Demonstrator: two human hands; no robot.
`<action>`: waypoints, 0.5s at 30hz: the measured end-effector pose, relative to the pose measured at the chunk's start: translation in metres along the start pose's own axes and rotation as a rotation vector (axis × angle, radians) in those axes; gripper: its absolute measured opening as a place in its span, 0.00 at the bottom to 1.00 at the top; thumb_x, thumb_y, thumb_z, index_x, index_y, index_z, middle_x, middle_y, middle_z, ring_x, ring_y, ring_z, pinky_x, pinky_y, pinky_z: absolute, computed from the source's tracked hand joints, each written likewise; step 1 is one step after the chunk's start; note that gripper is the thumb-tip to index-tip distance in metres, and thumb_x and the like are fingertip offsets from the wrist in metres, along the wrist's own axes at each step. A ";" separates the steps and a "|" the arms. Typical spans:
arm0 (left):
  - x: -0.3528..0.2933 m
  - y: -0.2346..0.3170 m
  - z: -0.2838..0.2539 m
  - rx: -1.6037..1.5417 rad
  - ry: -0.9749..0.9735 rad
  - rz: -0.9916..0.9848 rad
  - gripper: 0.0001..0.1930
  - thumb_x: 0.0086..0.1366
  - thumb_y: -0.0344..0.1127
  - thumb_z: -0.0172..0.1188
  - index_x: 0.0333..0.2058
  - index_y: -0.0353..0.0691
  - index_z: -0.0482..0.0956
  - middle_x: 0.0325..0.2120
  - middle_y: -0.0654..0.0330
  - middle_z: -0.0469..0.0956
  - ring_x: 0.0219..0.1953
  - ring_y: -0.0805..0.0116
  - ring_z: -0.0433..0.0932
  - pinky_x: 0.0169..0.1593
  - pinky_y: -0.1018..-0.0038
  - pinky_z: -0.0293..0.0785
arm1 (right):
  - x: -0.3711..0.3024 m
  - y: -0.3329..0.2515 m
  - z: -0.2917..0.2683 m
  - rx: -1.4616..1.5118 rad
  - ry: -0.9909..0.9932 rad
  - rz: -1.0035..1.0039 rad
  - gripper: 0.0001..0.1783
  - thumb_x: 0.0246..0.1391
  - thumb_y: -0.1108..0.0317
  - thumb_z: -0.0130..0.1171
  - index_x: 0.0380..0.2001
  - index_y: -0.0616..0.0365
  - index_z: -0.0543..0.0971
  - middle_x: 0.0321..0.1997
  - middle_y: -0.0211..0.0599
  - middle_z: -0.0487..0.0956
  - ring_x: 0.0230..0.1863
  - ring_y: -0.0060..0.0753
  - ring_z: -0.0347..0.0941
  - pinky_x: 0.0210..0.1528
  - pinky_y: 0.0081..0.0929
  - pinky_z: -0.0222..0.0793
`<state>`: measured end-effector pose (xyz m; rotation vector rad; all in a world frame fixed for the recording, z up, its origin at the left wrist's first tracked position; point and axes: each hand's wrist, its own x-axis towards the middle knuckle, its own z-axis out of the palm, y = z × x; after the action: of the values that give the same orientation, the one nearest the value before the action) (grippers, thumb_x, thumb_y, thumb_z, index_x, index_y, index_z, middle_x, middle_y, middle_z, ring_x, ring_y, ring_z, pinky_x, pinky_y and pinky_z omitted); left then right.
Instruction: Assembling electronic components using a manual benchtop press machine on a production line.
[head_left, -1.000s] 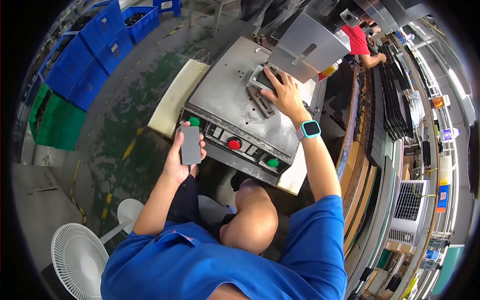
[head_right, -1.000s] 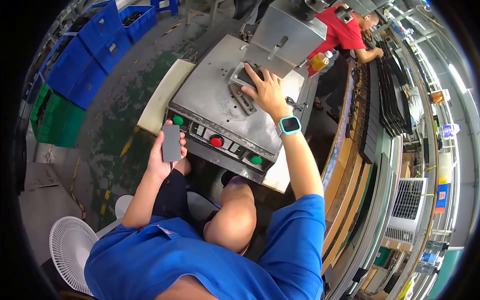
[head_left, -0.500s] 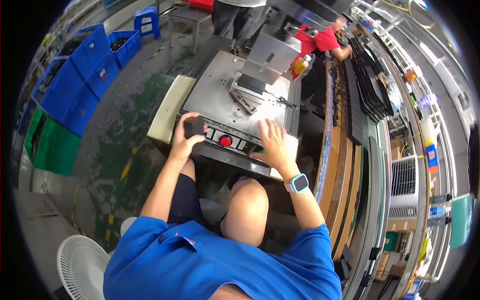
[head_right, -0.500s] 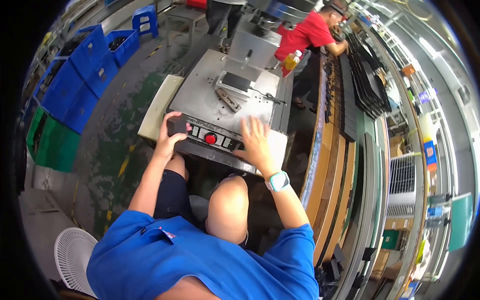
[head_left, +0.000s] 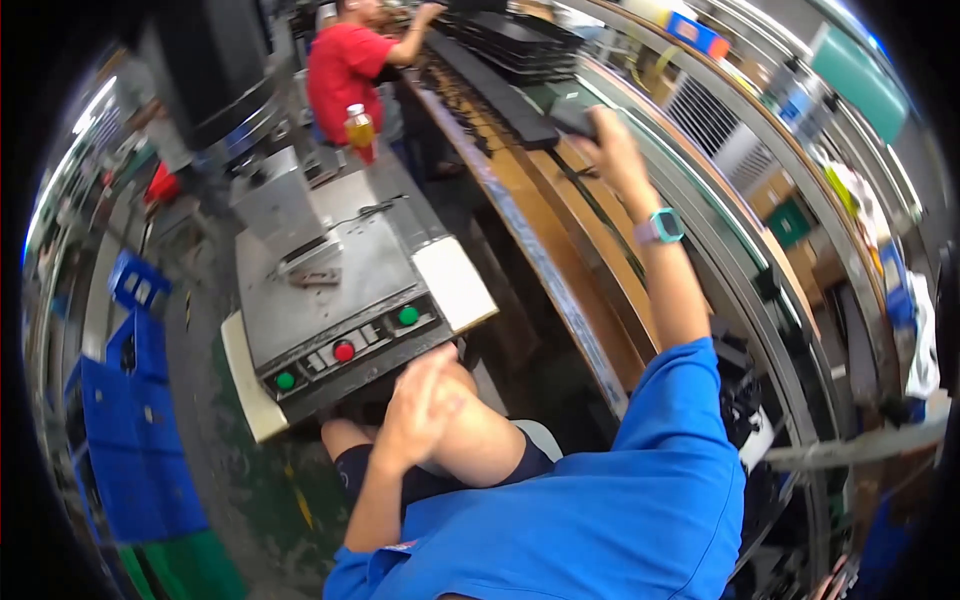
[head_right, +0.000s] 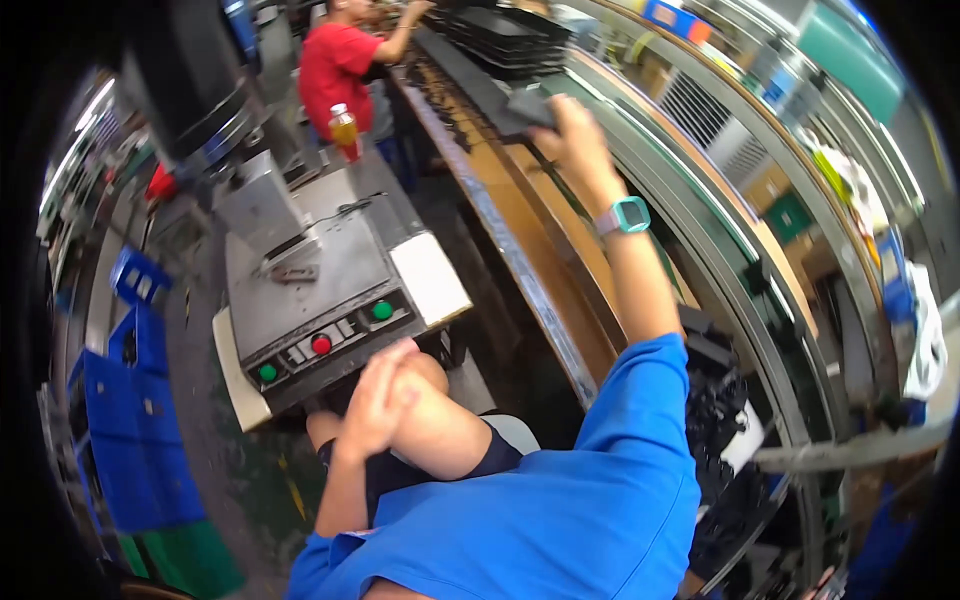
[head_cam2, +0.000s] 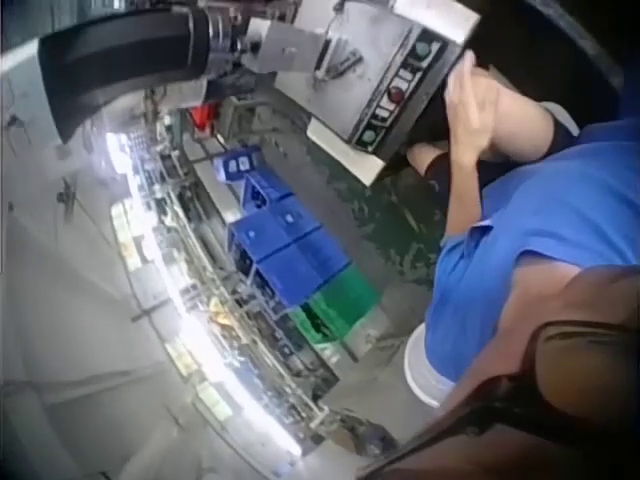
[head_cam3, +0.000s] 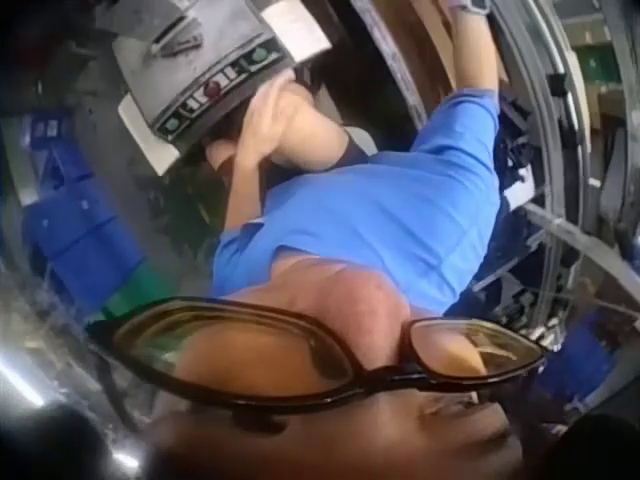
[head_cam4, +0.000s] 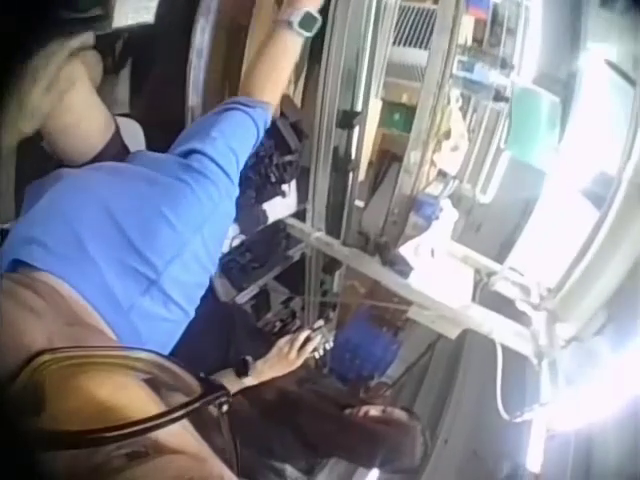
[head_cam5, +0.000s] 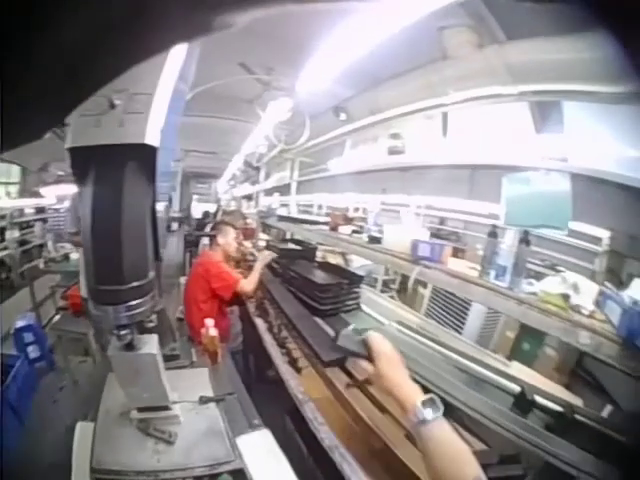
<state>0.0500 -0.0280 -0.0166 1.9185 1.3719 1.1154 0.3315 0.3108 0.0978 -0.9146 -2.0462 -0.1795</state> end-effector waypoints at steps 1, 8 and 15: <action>-0.003 0.010 0.004 0.004 -0.031 0.025 0.27 0.60 0.39 0.57 0.56 0.31 0.69 0.55 0.46 0.72 0.58 0.51 0.70 0.63 0.61 0.62 | -0.007 0.044 -0.030 -0.226 0.013 0.079 0.22 0.48 0.64 0.68 0.41 0.62 0.71 0.40 0.55 0.75 0.43 0.58 0.73 0.44 0.45 0.67; -0.003 0.021 0.017 0.162 0.175 0.106 0.19 0.53 0.37 0.60 0.42 0.32 0.78 0.46 0.47 0.76 0.51 0.48 0.74 0.56 0.60 0.67 | -0.179 0.281 -0.221 -0.927 -0.609 0.947 0.27 0.48 0.56 0.66 0.47 0.63 0.79 0.50 0.57 0.78 0.53 0.55 0.75 0.53 0.44 0.72; 0.002 0.012 0.019 0.037 0.179 0.073 0.19 0.51 0.38 0.58 0.40 0.30 0.79 0.45 0.45 0.77 0.50 0.46 0.76 0.56 0.58 0.68 | -0.068 0.166 -0.055 -0.790 -0.426 0.652 0.31 0.49 0.46 0.65 0.39 0.69 0.80 0.47 0.62 0.79 0.51 0.60 0.75 0.51 0.47 0.73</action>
<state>0.0726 -0.0297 -0.0171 1.9479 1.4346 1.3343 0.5022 0.3695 0.0474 -2.2128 -1.9210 -0.4807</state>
